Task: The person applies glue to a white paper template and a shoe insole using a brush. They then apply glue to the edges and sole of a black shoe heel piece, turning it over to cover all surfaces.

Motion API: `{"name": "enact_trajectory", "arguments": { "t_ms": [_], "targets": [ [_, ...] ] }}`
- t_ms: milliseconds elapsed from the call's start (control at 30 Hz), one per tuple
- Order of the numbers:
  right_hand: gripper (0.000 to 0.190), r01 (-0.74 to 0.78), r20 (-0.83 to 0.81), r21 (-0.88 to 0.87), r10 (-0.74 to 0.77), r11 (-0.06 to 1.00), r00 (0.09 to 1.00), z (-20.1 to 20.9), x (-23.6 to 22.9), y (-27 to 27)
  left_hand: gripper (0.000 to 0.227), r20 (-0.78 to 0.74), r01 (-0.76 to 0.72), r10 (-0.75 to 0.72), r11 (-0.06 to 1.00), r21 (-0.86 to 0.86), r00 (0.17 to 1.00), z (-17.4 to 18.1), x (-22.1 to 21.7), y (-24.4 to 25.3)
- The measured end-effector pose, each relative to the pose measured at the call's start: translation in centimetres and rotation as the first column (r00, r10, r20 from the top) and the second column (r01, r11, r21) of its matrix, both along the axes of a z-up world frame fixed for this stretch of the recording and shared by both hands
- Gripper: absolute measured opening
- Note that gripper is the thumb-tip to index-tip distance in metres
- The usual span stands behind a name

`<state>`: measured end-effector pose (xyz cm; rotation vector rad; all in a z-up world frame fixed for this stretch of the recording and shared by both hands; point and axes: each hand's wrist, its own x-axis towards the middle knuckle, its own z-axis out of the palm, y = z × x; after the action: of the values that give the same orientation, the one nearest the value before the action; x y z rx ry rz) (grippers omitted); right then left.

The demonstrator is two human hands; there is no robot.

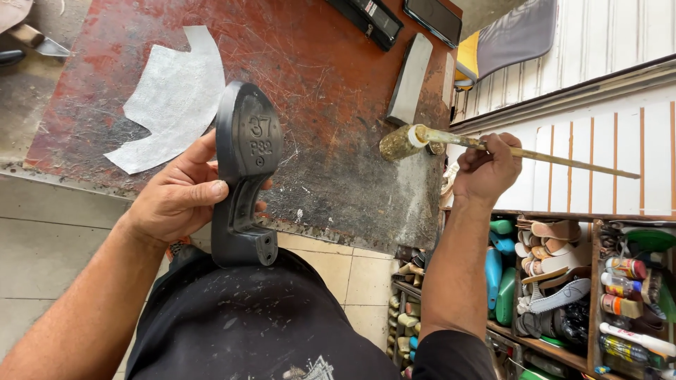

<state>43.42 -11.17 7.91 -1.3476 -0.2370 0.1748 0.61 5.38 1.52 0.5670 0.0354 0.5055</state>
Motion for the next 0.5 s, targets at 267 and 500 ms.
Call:
{"name": "enact_trajectory", "arguments": {
  "t_ms": [267,500],
  "targets": [
    [0.013,-0.812,0.269,0.054,0.775,0.581,0.572,3.8,-11.5,-1.7,0.077,0.12,-0.014,0.029,0.992,-0.126,0.992,-1.7,-0.7,-1.0],
    [0.024,-0.844,0.691,-0.265,0.702,0.466,0.171,5.8,-20.5,2.3,0.072,0.29,0.092,-0.052,0.988,-0.126,0.956,0.0,0.2,-1.3]
  ]
}}
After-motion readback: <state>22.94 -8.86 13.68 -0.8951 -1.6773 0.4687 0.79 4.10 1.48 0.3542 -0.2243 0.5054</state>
